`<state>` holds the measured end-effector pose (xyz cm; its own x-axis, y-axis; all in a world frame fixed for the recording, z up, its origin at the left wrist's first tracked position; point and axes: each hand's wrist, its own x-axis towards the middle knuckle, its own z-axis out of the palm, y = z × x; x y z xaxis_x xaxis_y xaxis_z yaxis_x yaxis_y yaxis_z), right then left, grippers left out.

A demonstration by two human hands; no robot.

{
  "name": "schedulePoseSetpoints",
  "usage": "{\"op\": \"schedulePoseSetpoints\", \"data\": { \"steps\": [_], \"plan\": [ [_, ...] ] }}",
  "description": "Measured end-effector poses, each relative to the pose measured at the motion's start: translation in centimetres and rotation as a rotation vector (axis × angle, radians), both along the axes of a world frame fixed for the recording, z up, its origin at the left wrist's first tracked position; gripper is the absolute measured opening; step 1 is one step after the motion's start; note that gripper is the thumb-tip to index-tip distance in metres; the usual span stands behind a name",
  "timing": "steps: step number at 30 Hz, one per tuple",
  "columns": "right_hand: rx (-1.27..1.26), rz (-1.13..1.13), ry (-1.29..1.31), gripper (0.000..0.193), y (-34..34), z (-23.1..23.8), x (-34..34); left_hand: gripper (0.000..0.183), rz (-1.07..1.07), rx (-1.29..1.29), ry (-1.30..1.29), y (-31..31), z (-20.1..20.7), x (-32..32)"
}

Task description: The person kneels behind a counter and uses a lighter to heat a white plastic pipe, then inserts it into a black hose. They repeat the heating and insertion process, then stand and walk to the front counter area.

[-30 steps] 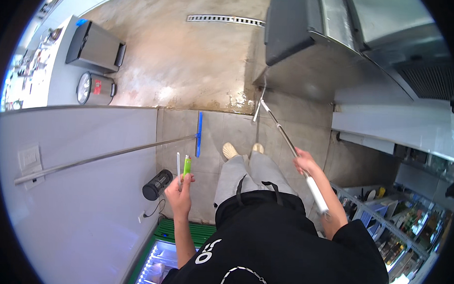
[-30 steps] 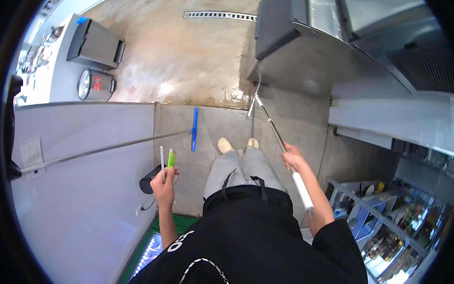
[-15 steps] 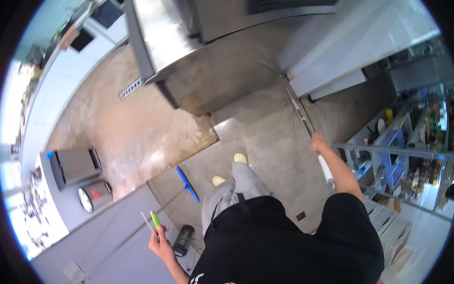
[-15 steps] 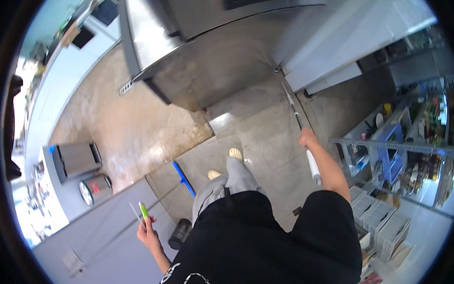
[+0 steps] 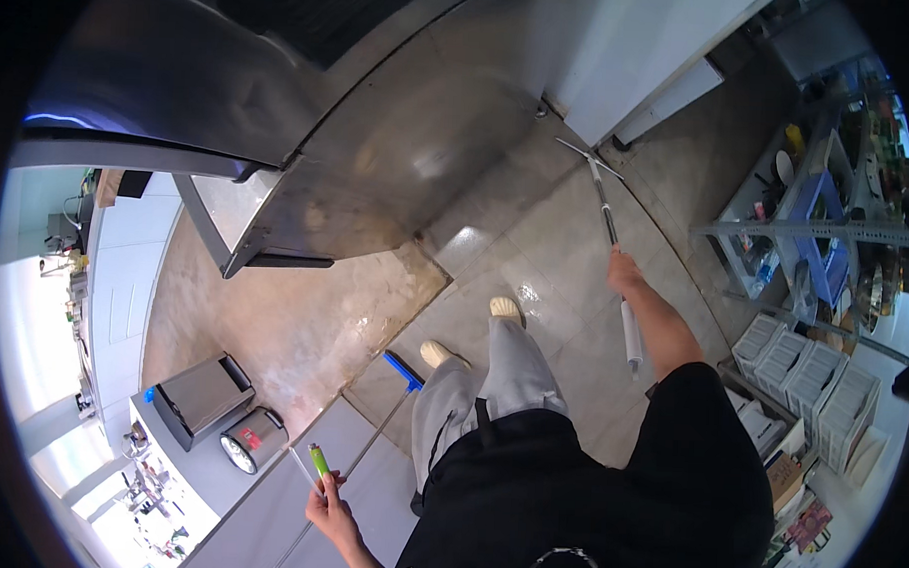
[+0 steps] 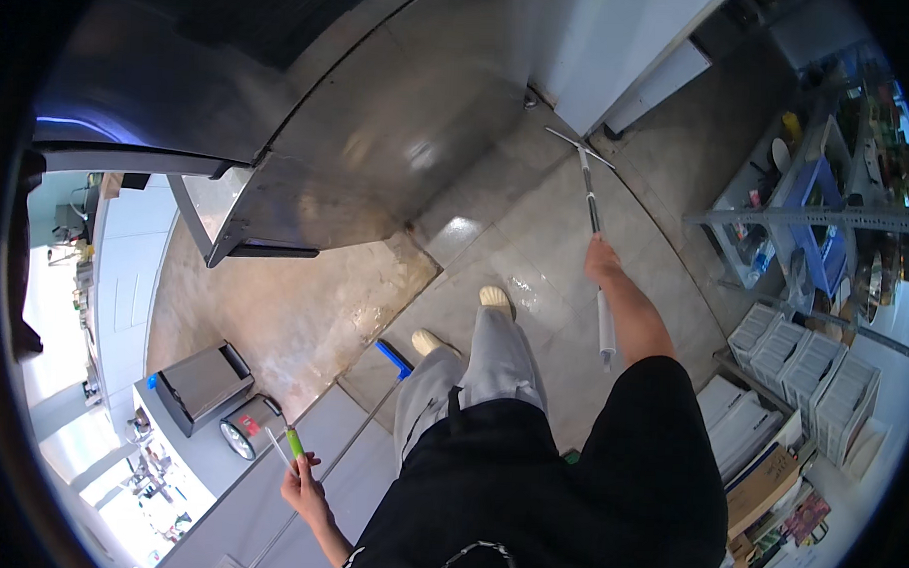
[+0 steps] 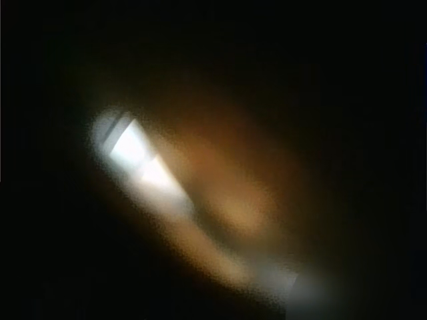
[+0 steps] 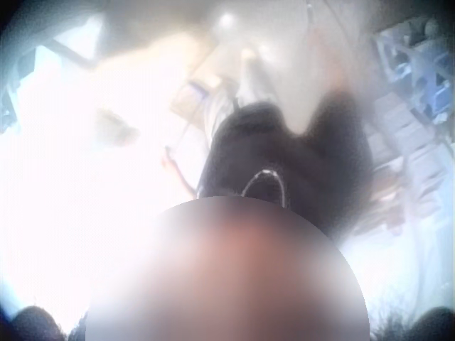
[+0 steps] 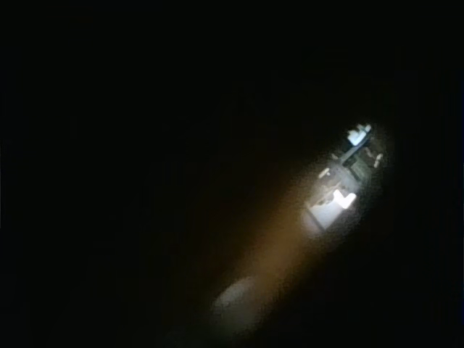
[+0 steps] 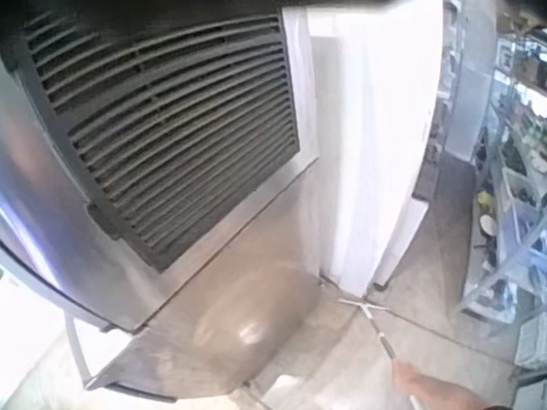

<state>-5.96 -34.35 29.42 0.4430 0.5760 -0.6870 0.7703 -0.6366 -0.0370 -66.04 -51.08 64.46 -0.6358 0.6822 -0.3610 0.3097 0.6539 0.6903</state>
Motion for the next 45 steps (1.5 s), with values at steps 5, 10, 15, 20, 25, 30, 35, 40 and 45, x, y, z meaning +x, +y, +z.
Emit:
{"op": "schedulePoseSetpoints", "data": {
  "steps": [5, 10, 15, 20, 25, 30, 35, 40, 45],
  "plan": [
    [-0.06, -0.03, 0.145, 0.042, -3.2, 1.4, -4.2, 0.031, -0.046, 0.03, -0.029, 1.9, -1.5, -1.5],
    [-0.084, 0.124, 0.125, 0.055, -5.2, 3.3, -11.1, 0.031, -0.08, 0.03, -0.105, 3.1, -3.4, -4.9],
    [-0.149, 0.084, 0.103, 0.059, -3.9, 4.3, -20.6, 0.029, -0.061, 0.094, -0.137, 3.5, -4.1, -12.5],
    [-0.275, 0.081, 0.095, 0.023, -2.3, 5.6, -30.3, 0.027, -0.036, 0.186, -0.223, 2.9, -4.4, -21.9],
    [-0.404, 0.025, 0.192, 0.021, -1.5, 6.1, -37.5, 0.027, 0.15, 0.269, -0.278, 3.5, -4.4, -31.7],
    [-0.319, -0.122, 0.203, 0.006, -1.0, 5.7, -44.1, 0.028, 0.176, 0.371, -0.256, 6.9, -4.5, -40.0],
    [-0.294, -0.269, 0.165, 0.013, 1.7, 5.2, -52.8, 0.027, 0.098, 0.429, -0.272, 15.8, -4.9, -47.8],
    [-0.324, -0.455, 0.175, 0.015, 6.2, 4.5, -62.6, 0.027, -0.048, 0.47, -0.284, 28.7, -3.7, -56.0],
    [-0.327, -0.535, 0.299, 0.01, 10.8, 2.7, -72.2, 0.027, -0.114, 0.475, -0.245, 37.8, -2.5, -65.5]
  ]
}}
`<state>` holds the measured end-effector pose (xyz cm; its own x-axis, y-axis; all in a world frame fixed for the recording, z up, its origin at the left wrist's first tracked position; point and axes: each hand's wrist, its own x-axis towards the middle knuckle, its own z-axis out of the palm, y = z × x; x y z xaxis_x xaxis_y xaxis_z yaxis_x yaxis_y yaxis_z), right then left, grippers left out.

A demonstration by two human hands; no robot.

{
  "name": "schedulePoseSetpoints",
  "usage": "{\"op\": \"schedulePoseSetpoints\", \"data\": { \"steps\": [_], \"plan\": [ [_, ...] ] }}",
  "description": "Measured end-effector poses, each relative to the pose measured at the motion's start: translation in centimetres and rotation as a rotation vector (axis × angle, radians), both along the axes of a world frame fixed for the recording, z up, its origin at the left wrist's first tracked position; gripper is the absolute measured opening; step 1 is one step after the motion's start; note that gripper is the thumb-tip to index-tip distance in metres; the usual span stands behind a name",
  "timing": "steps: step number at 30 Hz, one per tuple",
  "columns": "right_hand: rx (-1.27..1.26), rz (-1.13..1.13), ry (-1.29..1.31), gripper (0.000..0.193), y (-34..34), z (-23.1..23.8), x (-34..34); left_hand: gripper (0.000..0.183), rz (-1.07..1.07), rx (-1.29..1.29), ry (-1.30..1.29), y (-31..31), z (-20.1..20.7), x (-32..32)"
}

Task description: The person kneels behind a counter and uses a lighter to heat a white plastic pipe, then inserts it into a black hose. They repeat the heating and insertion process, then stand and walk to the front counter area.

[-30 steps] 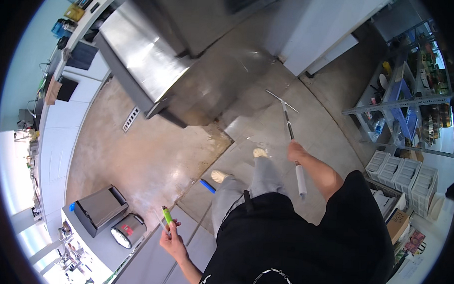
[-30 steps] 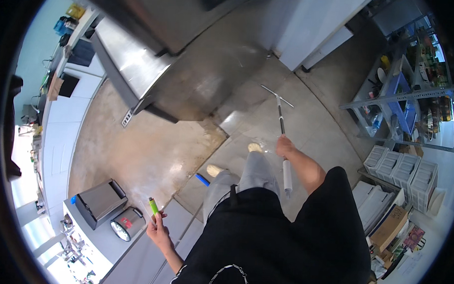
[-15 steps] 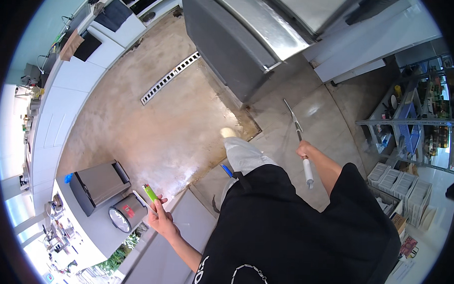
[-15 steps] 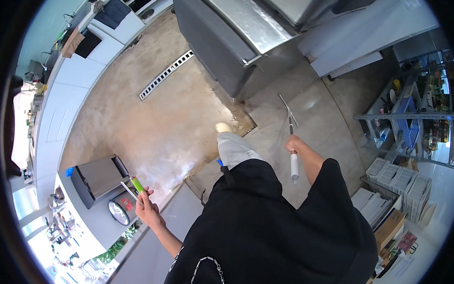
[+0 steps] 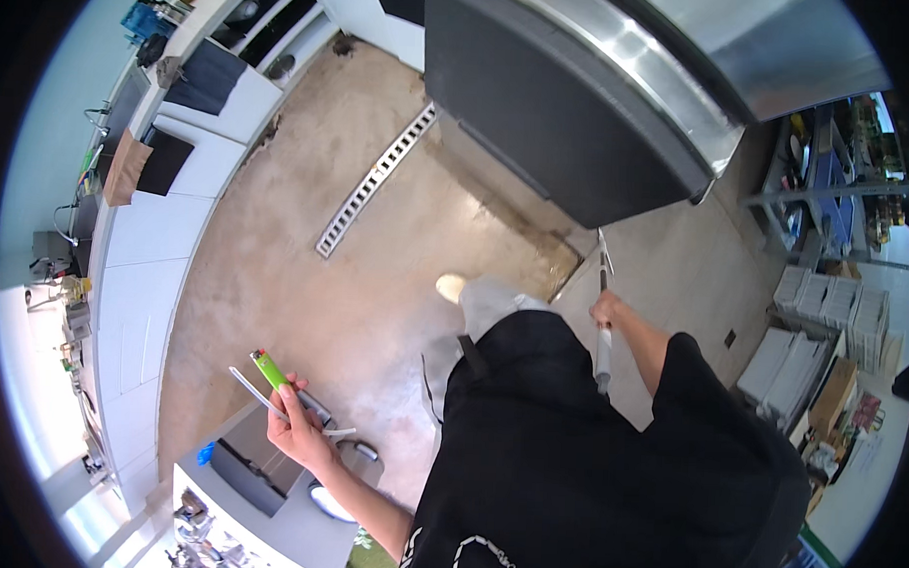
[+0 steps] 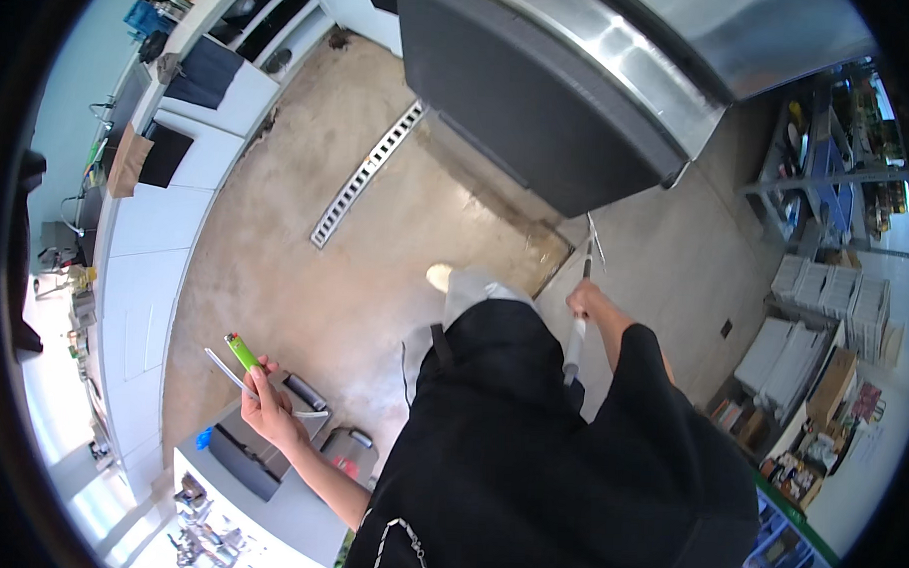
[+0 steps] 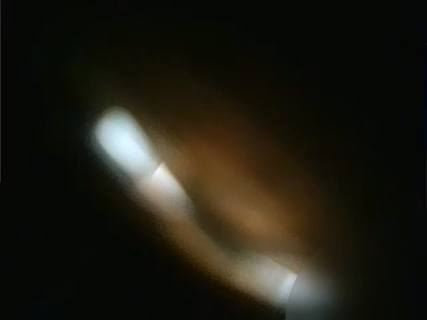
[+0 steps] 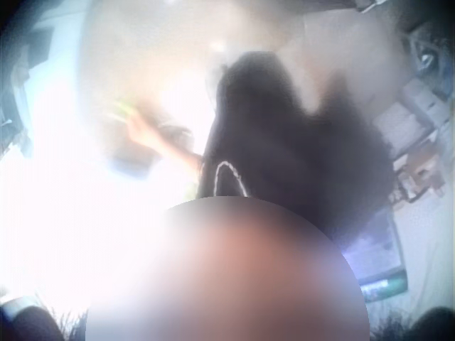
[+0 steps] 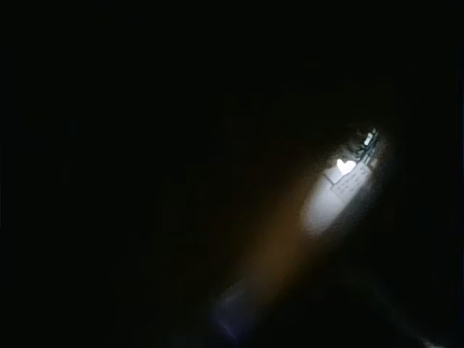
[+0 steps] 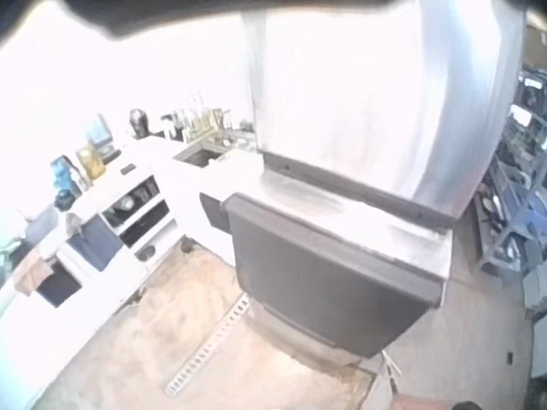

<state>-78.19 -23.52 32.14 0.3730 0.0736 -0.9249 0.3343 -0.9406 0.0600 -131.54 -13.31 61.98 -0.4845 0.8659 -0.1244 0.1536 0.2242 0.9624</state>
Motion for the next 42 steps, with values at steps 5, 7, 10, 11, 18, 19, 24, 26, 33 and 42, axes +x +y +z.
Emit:
{"op": "schedulePoseSetpoints", "data": {
  "steps": [5, 7, 10, 11, 18, 19, 24, 26, 33, 42],
  "plan": [
    [-0.012, -0.046, 0.012, 0.009, 3.4, 0.3, -8.8, 0.028, 0.033, -0.079, 0.034, 3.8, 0.7, -9.2],
    [0.03, -0.107, -0.032, 0.009, 4.1, 0.4, -12.5, 0.028, 0.019, -0.127, 0.015, 5.7, 0.2, -13.1],
    [0.125, -0.258, 0.077, 0.01, 5.1, -0.2, -17.4, 0.028, -0.059, -0.134, 0.023, 9.8, -1.4, -19.0],
    [0.151, -0.192, 0.07, 0.01, 5.3, -0.6, -20.2, 0.028, -0.058, -0.173, 0.044, 11.4, -1.0, -21.3],
    [0.006, -0.325, 0.0, 0.029, 10.5, -1.8, -31.4, 0.028, -0.339, -0.157, 0.234, 22.2, 1.9, -32.8],
    [0.079, -0.39, -0.064, 0.026, 9.8, -1.1, -32.1, 0.028, -0.336, -0.146, 0.256, 23.4, 1.7, -33.4],
    [0.332, -0.595, -0.257, 0.025, 2.4, 1.6, -33.5, 0.029, -0.407, -0.15, 0.242, 26.1, 0.8, -34.6],
    [0.287, -0.654, -0.284, 0.028, 0.8, 0.3, -33.0, 0.029, -0.449, -0.143, 0.229, 26.2, 0.6, -33.8],
    [0.212, -0.709, -0.237, 0.013, 2.5, -4.9, -27.6, 0.029, -0.551, -0.183, 0.291, 24.7, 0.7, -29.2],
    [0.109, -0.52, -0.094, 0.01, 9.5, -0.5, -33.4, 0.03, -0.551, -0.216, 0.234, 24.9, -0.7, -29.8]
  ]
}}
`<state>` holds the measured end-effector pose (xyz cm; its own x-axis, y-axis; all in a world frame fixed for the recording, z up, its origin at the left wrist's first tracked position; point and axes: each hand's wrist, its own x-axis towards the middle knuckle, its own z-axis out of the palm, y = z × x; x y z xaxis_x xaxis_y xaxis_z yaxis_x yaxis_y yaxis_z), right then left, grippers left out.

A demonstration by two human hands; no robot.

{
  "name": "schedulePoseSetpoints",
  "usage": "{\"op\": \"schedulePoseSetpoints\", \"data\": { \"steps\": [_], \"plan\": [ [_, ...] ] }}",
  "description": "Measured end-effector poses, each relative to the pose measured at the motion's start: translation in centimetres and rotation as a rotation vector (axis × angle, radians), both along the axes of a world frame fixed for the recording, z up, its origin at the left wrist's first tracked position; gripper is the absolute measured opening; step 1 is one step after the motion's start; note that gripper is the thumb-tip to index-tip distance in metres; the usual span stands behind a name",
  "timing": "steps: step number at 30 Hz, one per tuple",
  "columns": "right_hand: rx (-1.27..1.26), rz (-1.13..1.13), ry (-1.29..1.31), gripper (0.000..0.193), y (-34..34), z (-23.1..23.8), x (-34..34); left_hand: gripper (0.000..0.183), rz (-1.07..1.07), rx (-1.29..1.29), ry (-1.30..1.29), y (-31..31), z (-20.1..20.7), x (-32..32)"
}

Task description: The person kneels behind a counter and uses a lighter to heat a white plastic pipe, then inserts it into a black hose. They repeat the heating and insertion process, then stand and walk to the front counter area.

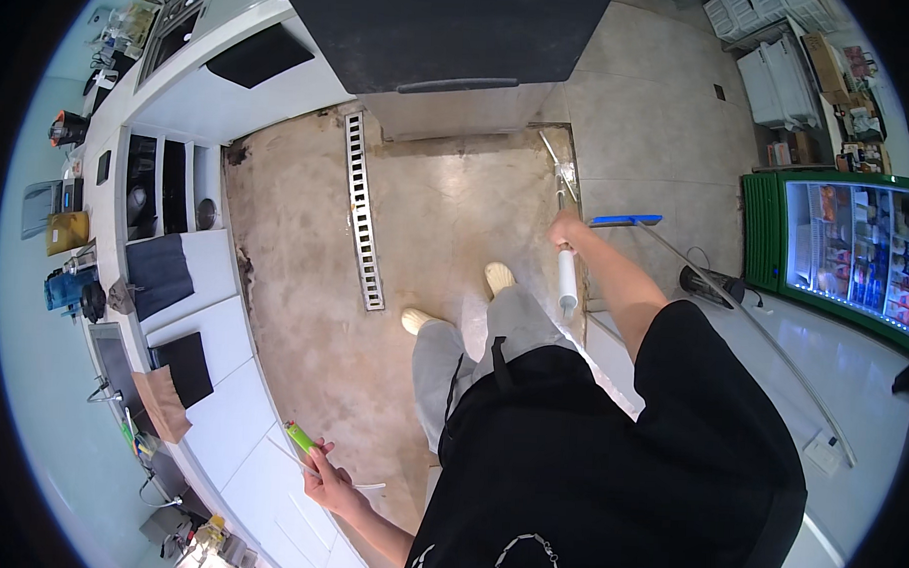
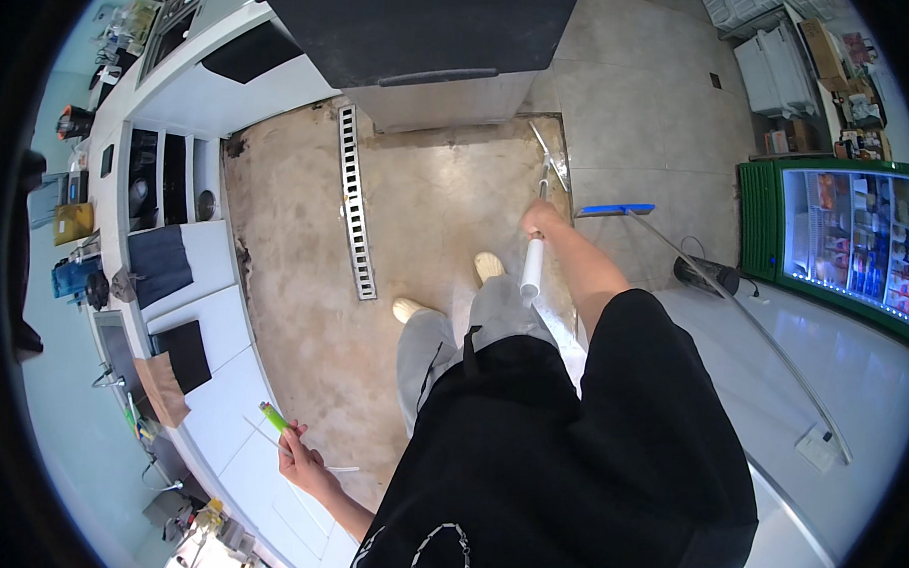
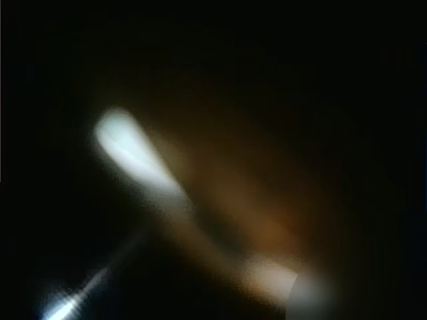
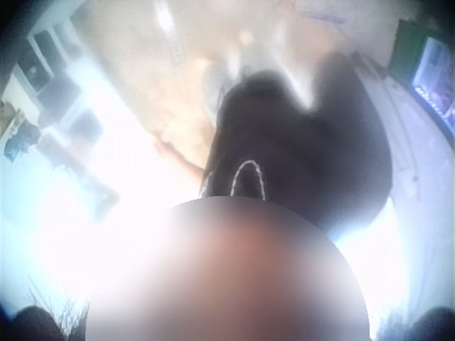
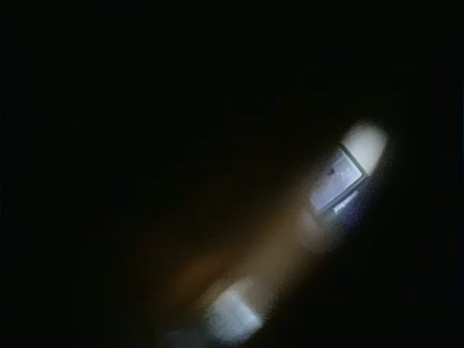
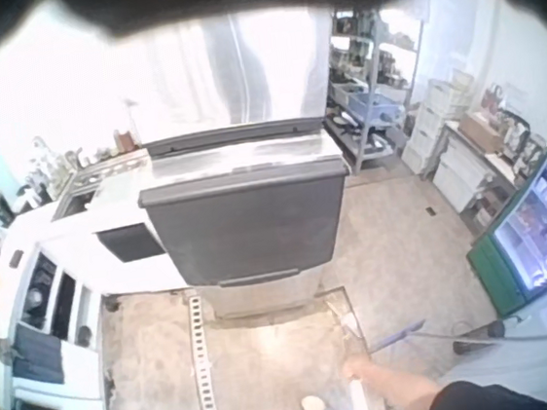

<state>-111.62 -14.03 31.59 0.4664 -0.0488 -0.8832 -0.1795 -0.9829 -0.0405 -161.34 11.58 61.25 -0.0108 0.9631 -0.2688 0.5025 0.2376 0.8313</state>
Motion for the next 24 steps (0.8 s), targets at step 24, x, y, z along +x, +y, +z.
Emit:
{"op": "schedulePoseSetpoints", "data": {
  "steps": [24],
  "plan": [
    [0.282, -0.235, 0.063, 0.033, 4.9, 9.1, -13.2, 0.03, -0.194, 0.021, -0.054, 23.3, -1.0, -8.7]
  ]
}}
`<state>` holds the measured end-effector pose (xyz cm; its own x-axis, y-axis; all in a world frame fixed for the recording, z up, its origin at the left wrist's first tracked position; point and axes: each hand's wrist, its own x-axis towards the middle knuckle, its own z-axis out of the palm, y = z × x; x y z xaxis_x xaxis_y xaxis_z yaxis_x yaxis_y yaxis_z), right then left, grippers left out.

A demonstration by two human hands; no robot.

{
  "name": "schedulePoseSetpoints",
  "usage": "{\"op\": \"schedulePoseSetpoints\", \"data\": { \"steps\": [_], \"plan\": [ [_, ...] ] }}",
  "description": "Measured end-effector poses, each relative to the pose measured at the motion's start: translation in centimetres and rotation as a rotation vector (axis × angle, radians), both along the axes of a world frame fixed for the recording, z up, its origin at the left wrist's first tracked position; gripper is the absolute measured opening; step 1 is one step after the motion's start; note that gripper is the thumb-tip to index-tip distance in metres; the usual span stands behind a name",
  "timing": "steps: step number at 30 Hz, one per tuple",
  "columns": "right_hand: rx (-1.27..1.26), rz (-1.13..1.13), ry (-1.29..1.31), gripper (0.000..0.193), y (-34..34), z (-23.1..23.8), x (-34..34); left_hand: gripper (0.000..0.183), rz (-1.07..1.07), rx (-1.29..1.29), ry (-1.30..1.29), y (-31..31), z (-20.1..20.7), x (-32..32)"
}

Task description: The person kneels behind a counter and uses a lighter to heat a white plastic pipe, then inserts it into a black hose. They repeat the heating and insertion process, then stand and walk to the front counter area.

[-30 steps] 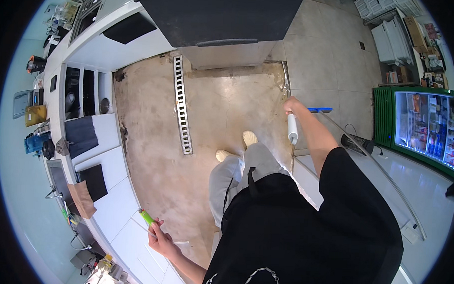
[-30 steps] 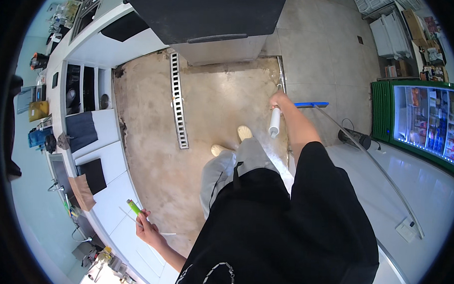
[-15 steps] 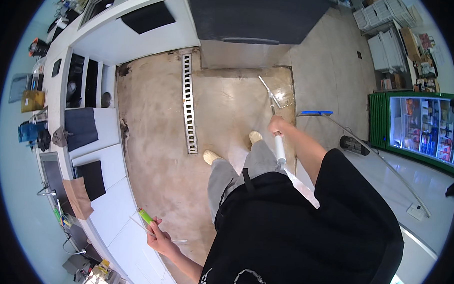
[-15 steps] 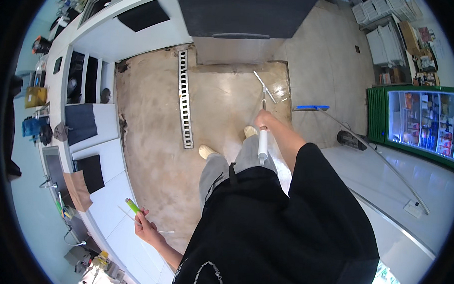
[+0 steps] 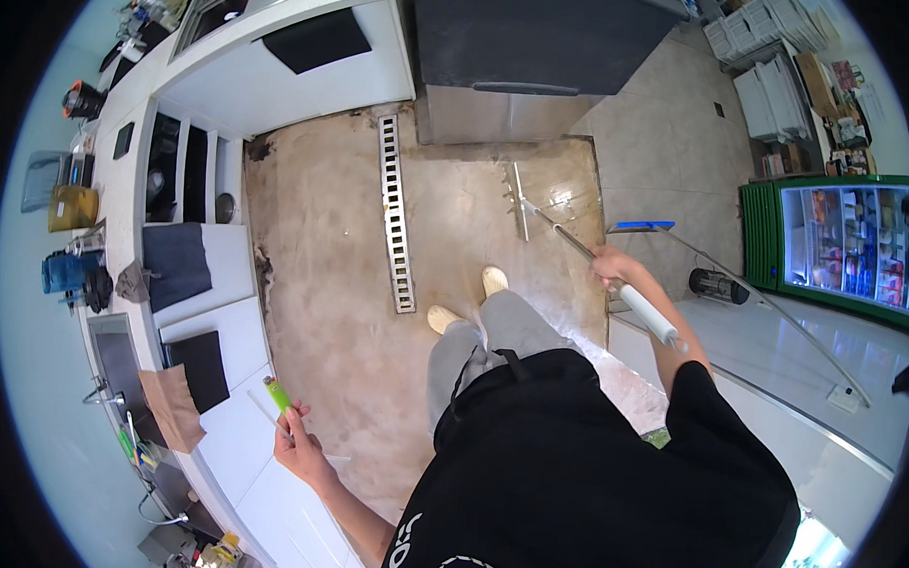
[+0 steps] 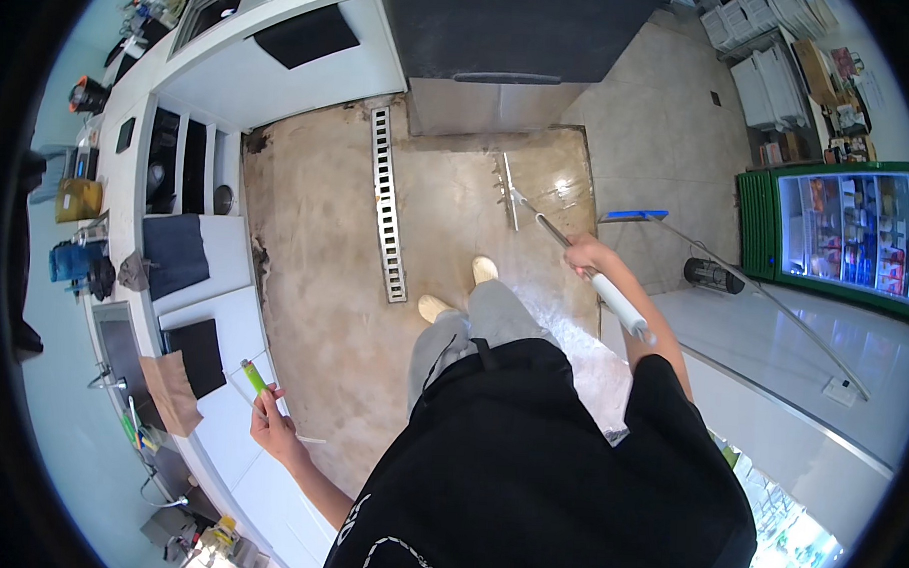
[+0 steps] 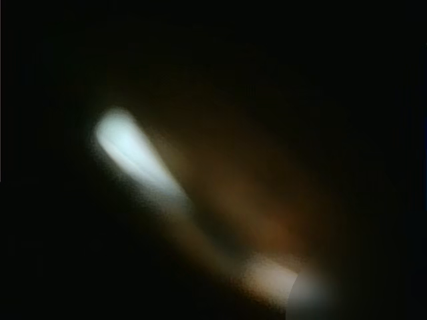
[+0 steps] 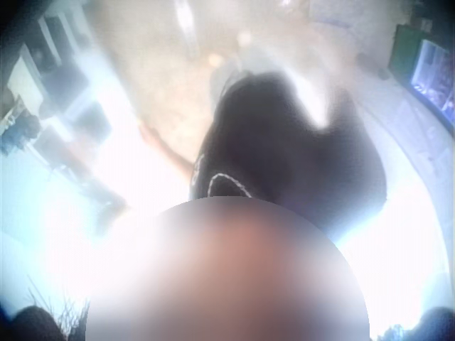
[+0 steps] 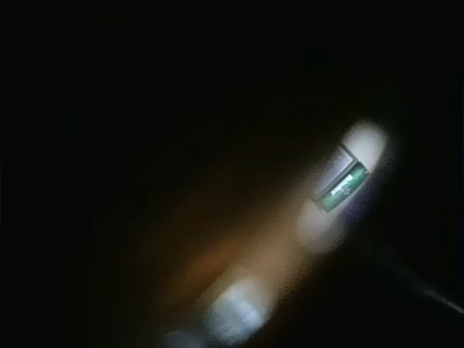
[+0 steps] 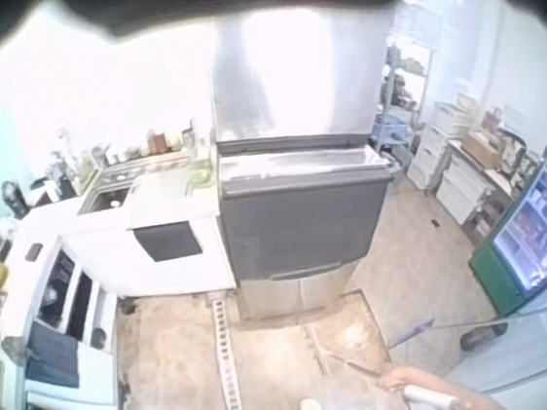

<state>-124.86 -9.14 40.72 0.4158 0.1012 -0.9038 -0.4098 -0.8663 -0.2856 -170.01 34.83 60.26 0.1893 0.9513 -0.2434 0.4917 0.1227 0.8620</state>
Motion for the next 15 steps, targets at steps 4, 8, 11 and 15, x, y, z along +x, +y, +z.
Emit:
{"op": "schedulePoseSetpoints", "data": {
  "steps": [4, 8, 11, 15],
  "plan": [
    [-0.019, -0.102, -0.117, 0.049, -6.8, 2.1, 0.1, 0.03, -0.042, 0.023, 0.075, -0.5, 0.6, 3.7],
    [-0.105, -0.099, -0.186, 0.042, -11.6, 0.5, 3.5, 0.031, -0.118, 0.025, 0.098, -1.6, 1.3, 8.0],
    [-0.185, -0.149, -0.142, 0.03, -13.8, -2.8, 6.4, 0.031, -0.166, 0.051, 0.12, -2.4, 2.4, 10.7],
    [-0.262, -0.067, -0.12, 0.018, -15.5, -6.6, 8.6, 0.032, -0.175, 0.059, 0.134, -3.5, 3.4, 12.4]
  ]
}}
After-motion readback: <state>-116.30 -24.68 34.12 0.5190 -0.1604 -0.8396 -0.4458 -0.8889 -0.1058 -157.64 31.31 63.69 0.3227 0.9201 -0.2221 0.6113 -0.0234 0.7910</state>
